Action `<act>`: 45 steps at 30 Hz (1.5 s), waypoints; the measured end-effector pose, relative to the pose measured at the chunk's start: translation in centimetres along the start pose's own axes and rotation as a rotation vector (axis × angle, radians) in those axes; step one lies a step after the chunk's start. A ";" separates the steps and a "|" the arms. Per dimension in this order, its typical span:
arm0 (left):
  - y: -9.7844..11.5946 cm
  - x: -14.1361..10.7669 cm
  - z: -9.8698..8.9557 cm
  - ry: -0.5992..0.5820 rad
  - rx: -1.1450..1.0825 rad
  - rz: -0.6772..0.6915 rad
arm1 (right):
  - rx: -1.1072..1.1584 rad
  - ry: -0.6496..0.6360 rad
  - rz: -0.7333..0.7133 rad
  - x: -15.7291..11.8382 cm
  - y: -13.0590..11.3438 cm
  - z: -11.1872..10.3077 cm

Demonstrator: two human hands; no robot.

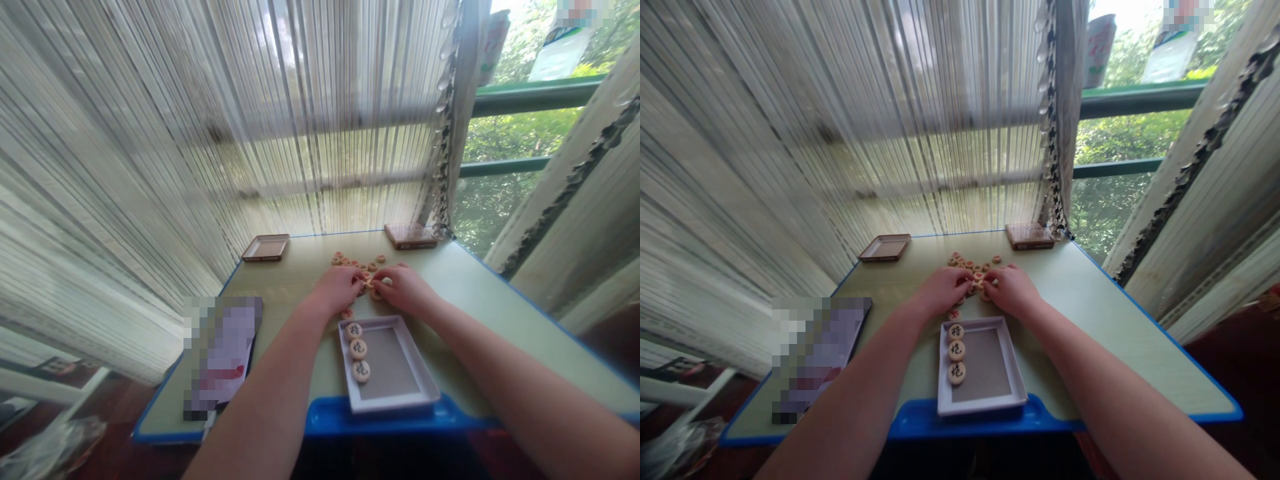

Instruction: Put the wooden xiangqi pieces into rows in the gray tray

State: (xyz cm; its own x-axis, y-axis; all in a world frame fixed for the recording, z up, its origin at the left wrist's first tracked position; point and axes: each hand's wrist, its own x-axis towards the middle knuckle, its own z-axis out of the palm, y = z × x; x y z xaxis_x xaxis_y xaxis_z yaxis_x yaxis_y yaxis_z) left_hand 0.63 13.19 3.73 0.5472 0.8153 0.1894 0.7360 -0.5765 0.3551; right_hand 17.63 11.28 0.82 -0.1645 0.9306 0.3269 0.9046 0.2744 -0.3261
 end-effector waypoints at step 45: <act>-0.6 0.4 0.8 0.103 0.269 0.016 | 0.200 -0.006 0.141 0.8 0.7 0.4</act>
State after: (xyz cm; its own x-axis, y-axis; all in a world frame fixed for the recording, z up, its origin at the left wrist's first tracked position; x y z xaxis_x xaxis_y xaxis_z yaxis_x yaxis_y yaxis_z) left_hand 0.75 13.78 2.84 0.5265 0.7992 0.2899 0.8144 -0.5720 0.0978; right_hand 17.97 12.35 0.55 -0.0450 0.9643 0.2609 0.8233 0.1837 -0.5370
